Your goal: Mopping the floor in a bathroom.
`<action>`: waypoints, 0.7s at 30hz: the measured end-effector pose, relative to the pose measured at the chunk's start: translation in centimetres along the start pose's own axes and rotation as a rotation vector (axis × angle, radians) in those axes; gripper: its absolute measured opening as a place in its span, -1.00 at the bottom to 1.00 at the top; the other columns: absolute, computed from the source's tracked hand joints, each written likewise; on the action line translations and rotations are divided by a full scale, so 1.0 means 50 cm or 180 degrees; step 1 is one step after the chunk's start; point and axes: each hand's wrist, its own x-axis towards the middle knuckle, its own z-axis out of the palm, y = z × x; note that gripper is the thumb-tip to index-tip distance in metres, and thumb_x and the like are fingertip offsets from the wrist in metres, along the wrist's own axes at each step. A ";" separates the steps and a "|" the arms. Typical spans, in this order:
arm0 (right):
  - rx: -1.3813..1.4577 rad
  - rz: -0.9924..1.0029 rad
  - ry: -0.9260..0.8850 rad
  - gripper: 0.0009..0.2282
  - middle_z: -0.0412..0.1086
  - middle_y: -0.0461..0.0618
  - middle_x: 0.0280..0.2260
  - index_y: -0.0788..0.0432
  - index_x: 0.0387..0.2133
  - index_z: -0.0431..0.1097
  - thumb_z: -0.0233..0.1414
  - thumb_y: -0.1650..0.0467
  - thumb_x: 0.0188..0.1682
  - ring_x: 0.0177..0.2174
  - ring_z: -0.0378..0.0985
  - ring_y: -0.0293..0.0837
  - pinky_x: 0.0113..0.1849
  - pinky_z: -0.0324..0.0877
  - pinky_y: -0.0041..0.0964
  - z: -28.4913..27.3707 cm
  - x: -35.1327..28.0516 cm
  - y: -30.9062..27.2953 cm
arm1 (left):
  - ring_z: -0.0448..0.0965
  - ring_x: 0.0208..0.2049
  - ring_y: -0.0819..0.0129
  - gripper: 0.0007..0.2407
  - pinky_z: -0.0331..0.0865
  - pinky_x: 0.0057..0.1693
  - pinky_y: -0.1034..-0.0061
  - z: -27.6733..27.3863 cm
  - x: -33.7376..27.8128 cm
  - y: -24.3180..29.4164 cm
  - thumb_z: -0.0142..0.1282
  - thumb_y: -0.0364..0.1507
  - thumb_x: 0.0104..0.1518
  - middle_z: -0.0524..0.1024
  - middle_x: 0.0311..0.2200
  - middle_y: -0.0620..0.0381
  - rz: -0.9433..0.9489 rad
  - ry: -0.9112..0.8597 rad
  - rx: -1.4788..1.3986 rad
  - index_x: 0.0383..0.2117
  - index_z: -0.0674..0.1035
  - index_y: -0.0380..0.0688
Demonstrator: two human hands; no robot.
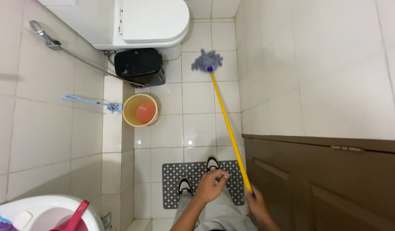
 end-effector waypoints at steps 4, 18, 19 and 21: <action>0.0057 -0.0024 -0.0017 -0.71 0.26 -0.11 -0.57 0.30 -0.25 0.34 0.00 0.25 0.16 -0.65 0.25 -0.24 -0.61 0.20 -0.23 0.049 0.346 -0.291 | 0.67 -0.40 0.36 -0.86 0.50 -0.20 0.51 -0.031 0.000 0.047 0.12 -0.41 0.19 0.68 -0.37 0.06 -0.0034 0.0274 -0.0041 -0.26 0.68 -0.17; -0.0618 -0.0499 0.0308 -0.57 0.46 0.01 -0.15 0.14 0.20 0.21 -0.10 0.21 0.12 -0.17 0.46 -0.16 -0.07 0.37 -0.22 -0.036 0.103 0.044 | 0.58 -0.44 0.49 -0.85 0.46 -0.23 0.59 -0.091 -0.198 -0.134 0.13 -0.42 0.18 0.65 -0.47 0.12 -0.0182 -0.0048 0.0006 -0.28 0.68 -0.21; -0.0600 -0.0485 0.0344 -0.57 0.46 0.01 -0.15 0.14 0.20 0.21 -0.10 0.21 0.12 -0.17 0.46 -0.16 -0.07 0.37 -0.22 -0.029 0.028 0.147 | 0.58 -0.44 0.49 -0.85 0.46 -0.23 0.59 -0.094 -0.208 -0.137 0.13 -0.42 0.18 0.65 -0.47 0.12 -0.0171 -0.0088 0.0016 -0.28 0.68 -0.21; -0.0544 -0.0411 0.0409 -0.58 0.47 0.02 -0.17 0.15 0.18 0.22 -0.09 0.21 0.12 -0.18 0.46 -0.16 -0.09 0.38 -0.22 0.009 -0.140 0.333 | 0.57 -0.43 0.50 -0.86 0.45 -0.20 0.60 -0.098 -0.224 -0.142 0.12 -0.42 0.18 0.65 -0.44 0.14 -0.0500 -0.0330 0.0028 -0.27 0.67 -0.19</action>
